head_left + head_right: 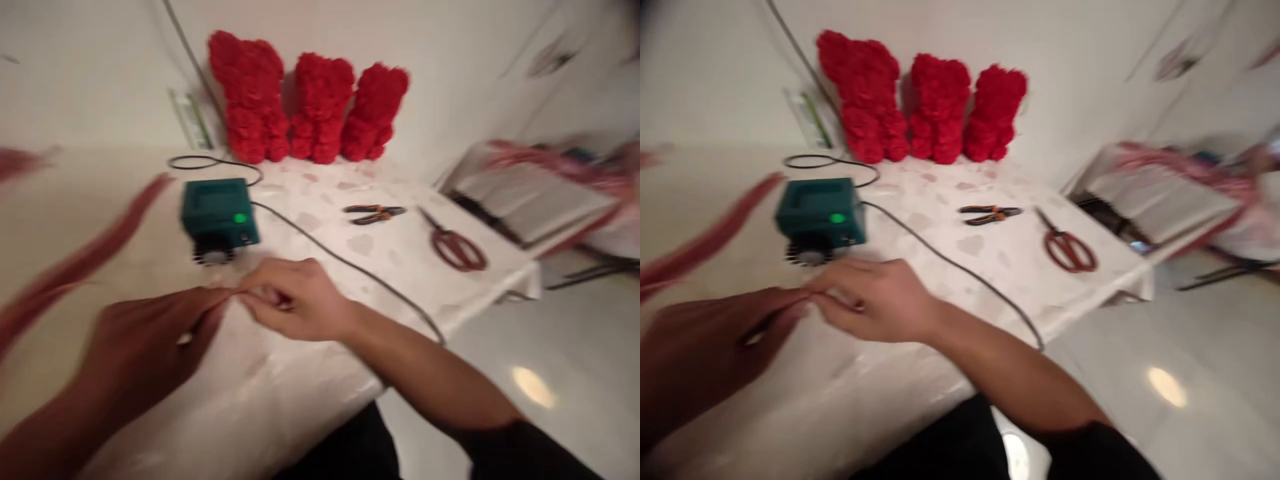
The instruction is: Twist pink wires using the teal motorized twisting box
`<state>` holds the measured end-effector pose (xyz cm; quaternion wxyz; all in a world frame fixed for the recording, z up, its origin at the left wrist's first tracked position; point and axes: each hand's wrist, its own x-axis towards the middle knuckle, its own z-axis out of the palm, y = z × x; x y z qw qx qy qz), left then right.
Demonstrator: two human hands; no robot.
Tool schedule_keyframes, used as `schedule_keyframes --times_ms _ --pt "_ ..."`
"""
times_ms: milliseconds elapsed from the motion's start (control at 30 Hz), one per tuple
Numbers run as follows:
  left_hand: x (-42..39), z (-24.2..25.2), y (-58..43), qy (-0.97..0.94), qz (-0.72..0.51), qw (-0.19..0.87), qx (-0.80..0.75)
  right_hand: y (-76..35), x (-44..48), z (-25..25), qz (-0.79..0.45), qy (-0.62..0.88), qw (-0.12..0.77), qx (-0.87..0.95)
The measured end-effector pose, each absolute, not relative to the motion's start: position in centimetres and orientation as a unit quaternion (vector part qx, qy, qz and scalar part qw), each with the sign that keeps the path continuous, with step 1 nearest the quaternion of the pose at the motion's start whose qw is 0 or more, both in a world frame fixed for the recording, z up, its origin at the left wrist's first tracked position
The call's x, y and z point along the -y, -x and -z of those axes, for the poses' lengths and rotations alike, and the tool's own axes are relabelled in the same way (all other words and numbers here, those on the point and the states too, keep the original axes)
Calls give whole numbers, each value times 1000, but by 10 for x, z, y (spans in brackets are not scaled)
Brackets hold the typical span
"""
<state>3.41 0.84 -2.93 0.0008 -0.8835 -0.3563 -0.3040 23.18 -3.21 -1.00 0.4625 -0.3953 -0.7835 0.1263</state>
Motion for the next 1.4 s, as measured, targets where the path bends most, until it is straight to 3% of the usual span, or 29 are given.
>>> schedule_keyframes --times_ms 133,433,900,1100,1400 --pt "-6 6 -16 920 275 79 268 -233 29 23 -146 369 516 759" --pt "4 3 -26 852 319 -81 408 -234 31 9 -225 434 523 698" --pt "6 0 -28 842 327 -83 421 -235 29 9 -300 429 489 698" --pt "8 -2 -32 806 348 -141 458 -236 28 9 -388 418 461 680" --pt "12 -9 -36 745 371 -230 505 -238 27 10 -388 422 454 682"
